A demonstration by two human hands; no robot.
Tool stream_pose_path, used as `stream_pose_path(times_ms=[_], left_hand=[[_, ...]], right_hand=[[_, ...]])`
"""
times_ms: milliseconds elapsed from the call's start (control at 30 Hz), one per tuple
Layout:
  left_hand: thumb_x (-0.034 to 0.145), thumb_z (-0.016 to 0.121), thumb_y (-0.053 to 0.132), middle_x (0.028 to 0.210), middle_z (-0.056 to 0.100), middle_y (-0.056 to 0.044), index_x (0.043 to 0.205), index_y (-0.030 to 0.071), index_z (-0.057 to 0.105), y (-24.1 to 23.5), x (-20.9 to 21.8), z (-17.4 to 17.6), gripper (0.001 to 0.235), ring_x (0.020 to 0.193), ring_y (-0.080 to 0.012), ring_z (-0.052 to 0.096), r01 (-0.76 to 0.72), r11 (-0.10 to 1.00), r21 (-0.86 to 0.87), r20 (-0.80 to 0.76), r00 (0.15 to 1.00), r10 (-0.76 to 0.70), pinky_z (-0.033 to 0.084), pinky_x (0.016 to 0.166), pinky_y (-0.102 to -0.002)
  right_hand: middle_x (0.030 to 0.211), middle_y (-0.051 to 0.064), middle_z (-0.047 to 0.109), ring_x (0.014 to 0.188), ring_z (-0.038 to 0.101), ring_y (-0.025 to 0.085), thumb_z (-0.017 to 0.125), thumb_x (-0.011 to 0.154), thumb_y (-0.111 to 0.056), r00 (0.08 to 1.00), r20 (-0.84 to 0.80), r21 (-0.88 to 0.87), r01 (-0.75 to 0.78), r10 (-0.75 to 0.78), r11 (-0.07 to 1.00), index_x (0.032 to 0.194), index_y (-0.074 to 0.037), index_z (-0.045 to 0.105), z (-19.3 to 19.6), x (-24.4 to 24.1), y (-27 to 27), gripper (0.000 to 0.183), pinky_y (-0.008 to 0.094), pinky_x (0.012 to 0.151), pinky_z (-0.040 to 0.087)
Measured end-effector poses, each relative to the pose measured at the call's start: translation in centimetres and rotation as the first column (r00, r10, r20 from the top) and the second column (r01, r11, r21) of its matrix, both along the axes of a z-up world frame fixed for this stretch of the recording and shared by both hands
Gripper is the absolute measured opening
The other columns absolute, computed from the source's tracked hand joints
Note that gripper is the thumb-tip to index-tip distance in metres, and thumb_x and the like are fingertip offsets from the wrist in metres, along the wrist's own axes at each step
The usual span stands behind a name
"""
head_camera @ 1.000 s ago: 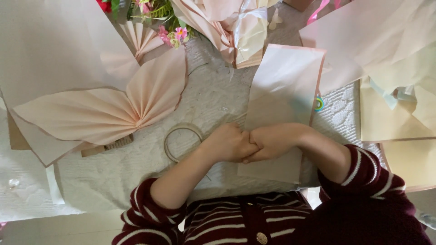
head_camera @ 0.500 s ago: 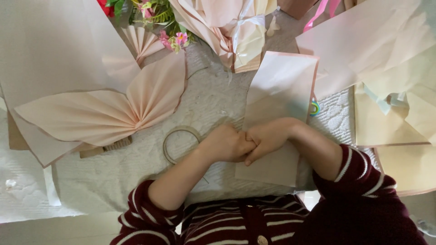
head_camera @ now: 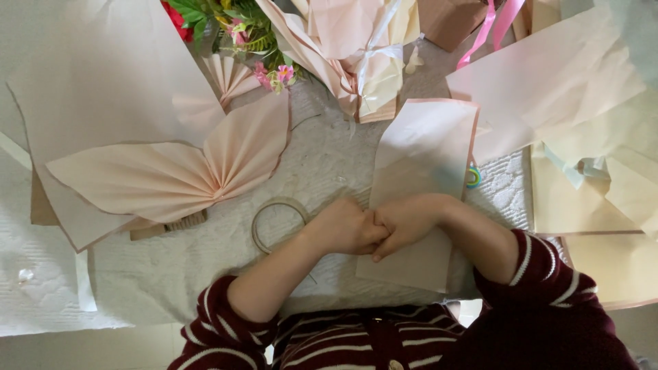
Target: The person wraps a flower bouquet by gathering and layering pieces of paper around the stems and flowers, securing them with tape, and smoothing the folds by hand.
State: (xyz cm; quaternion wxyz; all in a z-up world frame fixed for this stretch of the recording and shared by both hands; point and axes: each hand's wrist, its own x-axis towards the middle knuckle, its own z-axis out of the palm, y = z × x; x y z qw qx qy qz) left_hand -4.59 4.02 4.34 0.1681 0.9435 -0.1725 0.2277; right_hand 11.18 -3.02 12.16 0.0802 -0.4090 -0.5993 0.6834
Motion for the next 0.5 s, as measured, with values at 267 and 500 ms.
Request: stream_pose_path(times_ms=[267, 500], left_hand=[[0.073, 0.075, 0.029, 0.060, 0.048, -0.004, 0.079, 0.021, 0.058, 0.0, 0.1, 0.4, 0.019, 0.040, -0.0224, 0.048, 0.005, 0.999, 0.049, 0.007, 1.000, -0.005, 0.041, 0.043, -0.038], [0.072, 0.075, 0.026, 0.061, 0.048, -0.004, 0.077, 0.019, 0.058, 0.3, 0.2, 1.4, 0.019, 0.042, -0.0235, 0.050, 0.027, 1.000, -0.001, -0.008, 1.000, -0.027, 0.041, 0.044, -0.037]], right_hand=[[0.047, 0.004, 0.056, 0.042, 0.049, 0.014, 0.075, 0.095, -0.025, 0.996, 0.080, -0.015, 0.032, -0.030, 0.999, 0.062, -0.003, 0.067, -1.4, 0.2, -1.4, 0.040, 0.025, 0.043, 0.043], [0.046, 0.004, 0.057, 0.042, 0.049, 0.014, 0.075, 0.095, -0.027, 0.994, 0.103, 0.018, 0.022, -0.024, 1.000, 0.060, -0.004, 0.066, -0.8, -0.2, -0.8, 0.043, 0.024, 0.042, 0.042]])
